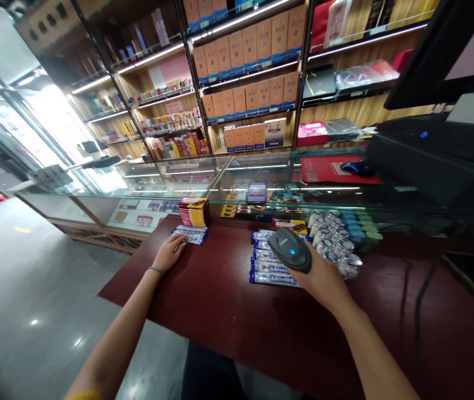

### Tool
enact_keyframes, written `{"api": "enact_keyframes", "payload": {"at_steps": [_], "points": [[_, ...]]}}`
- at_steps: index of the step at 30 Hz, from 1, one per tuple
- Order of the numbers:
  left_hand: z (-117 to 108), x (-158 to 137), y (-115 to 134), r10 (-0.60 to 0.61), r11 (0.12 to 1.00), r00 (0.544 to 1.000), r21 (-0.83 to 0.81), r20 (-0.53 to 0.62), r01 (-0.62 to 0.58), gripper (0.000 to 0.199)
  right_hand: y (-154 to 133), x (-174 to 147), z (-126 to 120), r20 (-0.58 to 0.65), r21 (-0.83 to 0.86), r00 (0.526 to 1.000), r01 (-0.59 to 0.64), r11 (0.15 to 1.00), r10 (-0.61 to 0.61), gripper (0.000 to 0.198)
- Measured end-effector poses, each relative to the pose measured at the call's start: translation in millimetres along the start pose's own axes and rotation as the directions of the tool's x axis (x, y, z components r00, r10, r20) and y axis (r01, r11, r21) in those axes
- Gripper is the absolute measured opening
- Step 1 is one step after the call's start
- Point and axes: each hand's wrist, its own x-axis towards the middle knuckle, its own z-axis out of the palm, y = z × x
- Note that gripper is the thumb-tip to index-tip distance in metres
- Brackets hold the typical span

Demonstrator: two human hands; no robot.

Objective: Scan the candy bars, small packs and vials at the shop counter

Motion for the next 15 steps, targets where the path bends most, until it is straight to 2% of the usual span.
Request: {"api": "enact_keyframes", "payload": {"at_steps": [3,5,10,15], "points": [[-1,8,15,0.025,0.999,0.999,-0.023,-0.041,-0.026,0.037,-1,1,-3,-0.017,0.032,1.0,-0.006,0.999,0.007,0.06],[1,17,37,0.051,0.997,0.997,-0.059,-0.055,-0.054,0.036,0,2,-6,-0.017,0.063,1.0,-0.021,0.998,0.022,0.061],[18,42,128,0.176,0.961,0.984,-0.213,-0.014,-0.175,0.033,3,6,-9,-0.103,0.208,0.995,0.026,0.978,-0.005,0.063],[52,59,216,0.293,0.911,0.954,-0.32,0.059,-0.26,0.031,3,8,-15,-0.174,0.228,0.984,0.017,0.973,0.023,0.055]]}}
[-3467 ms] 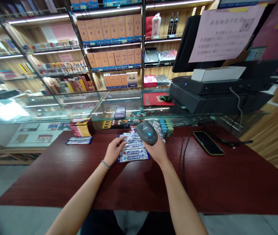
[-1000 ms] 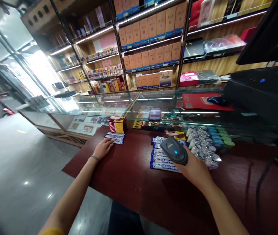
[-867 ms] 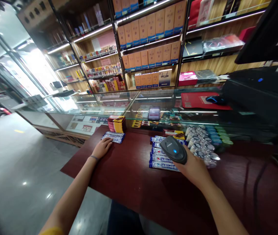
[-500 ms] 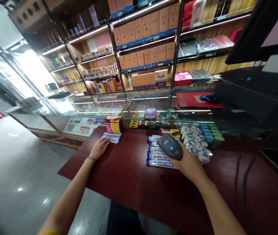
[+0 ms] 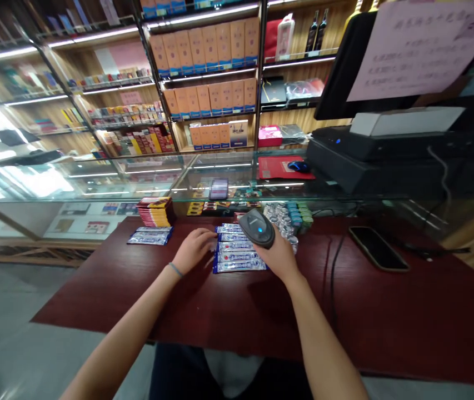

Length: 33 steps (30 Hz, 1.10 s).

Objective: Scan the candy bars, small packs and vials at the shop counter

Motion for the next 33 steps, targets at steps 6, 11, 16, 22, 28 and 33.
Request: {"api": "enact_keyframes", "payload": {"at_steps": [6,11,16,22,28,33], "points": [[52,34,33,0.091,0.996,0.987,-0.038,0.129,-0.087,0.033,-5,0,-8,-0.031,-0.006,0.999,-0.034,0.999,0.034,0.049],[64,41,38,0.065,0.998,0.978,-0.012,0.197,-0.064,0.029,0,0,-7,-0.077,-0.008,0.993,-0.091,0.996,0.09,0.056],[67,37,40,0.053,0.998,0.979,-0.04,0.198,-0.046,0.024,2,0,-6,-0.083,-0.033,0.992,-0.095,0.995,0.092,0.057],[50,33,36,-0.133,0.934,0.987,-0.344,-0.09,0.094,0.027,-2,-1,-7,-0.106,0.003,0.993,-0.053,0.999,0.053,0.06],[23,34,22,-0.586,0.264,0.803,-0.912,0.106,0.313,0.041,-4,-2,-2,-0.136,-0.01,0.989,-0.06,0.998,0.058,0.055],[15,33,17,-0.586,-0.045,0.753,-0.941,0.297,0.336,0.04,-14,-6,0,0.018,-0.011,0.999,-0.028,1.0,0.028,0.052]]}}
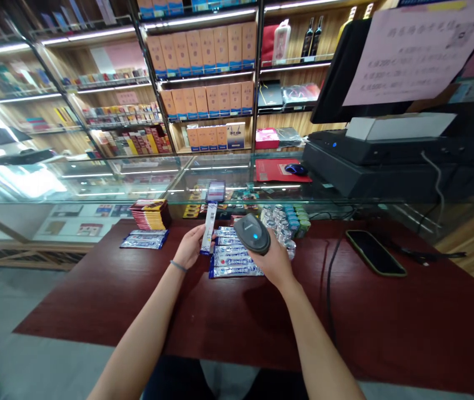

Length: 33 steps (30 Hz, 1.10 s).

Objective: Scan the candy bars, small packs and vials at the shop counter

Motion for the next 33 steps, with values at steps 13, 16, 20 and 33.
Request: {"api": "enact_keyframes", "payload": {"at_steps": [13,16,20,33], "points": [[-2,0,2,-0.009,1.0,1.0,0.029,-0.018,0.01,0.037,-17,-4,1,0.279,-0.243,0.96,0.054,0.968,0.017,0.056],[-3,0,2,-0.024,1.0,1.0,0.015,0.013,0.024,0.038,-17,-5,0,0.268,-0.243,0.963,0.035,0.969,0.032,0.058],[-5,1,1,-0.04,0.998,0.998,-0.041,0.049,0.042,0.035,-20,-6,-1,0.261,-0.255,0.964,0.017,0.967,0.052,0.056],[-61,-22,74,0.353,0.929,0.926,0.168,-0.131,-0.33,0.057,-3,-6,4,0.136,-0.278,0.99,0.003,0.961,0.036,0.054]]}}
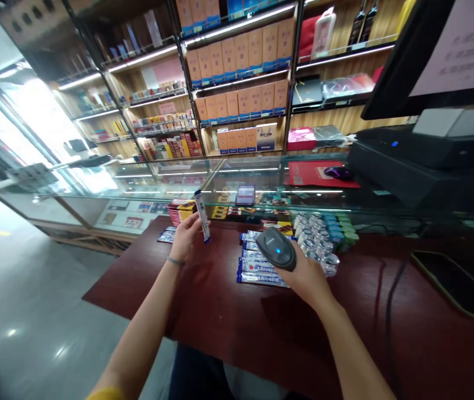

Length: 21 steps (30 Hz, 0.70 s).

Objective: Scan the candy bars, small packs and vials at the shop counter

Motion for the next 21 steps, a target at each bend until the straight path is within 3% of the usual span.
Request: {"api": "enact_keyframes", "payload": {"at_steps": [3,5,7,10,12,15,18,21], "points": [[-51,0,7,0.078,0.969,0.991,0.241,-0.109,-0.05,0.054,2,0,3,-0.015,-0.013,1.0,0.016,1.0,-0.016,0.052],[-86,-2,8,0.181,0.897,0.975,0.429,-0.125,-0.111,0.05,3,1,5,-0.006,-0.018,1.0,0.024,1.0,-0.024,0.055],[-118,-5,9,0.293,0.736,0.955,0.649,-0.046,-0.194,0.041,5,2,7,0.004,-0.012,1.0,0.025,1.0,-0.025,0.057],[-155,-12,9,0.356,0.351,0.913,0.877,0.198,-0.328,0.03,10,4,11,-0.003,-0.006,1.0,0.025,1.0,-0.025,0.056],[-173,-15,7,0.293,0.139,0.898,0.915,0.328,-0.38,0.028,15,5,13,-0.009,-0.018,0.999,0.04,0.999,-0.041,0.059],[-189,-15,2,0.189,-0.058,0.883,0.902,0.43,-0.427,0.027,21,6,15,-0.012,-0.023,0.997,0.07,0.997,-0.07,0.063],[-198,-10,-4,0.123,-0.136,0.865,0.871,0.487,-0.471,0.026,25,7,17,0.004,-0.012,0.997,0.072,0.997,-0.072,0.063],[-205,-4,-8,0.096,-0.139,0.86,0.863,0.5,-0.486,0.027,27,7,18,0.013,-0.017,0.998,0.065,0.998,-0.065,0.063]]}}
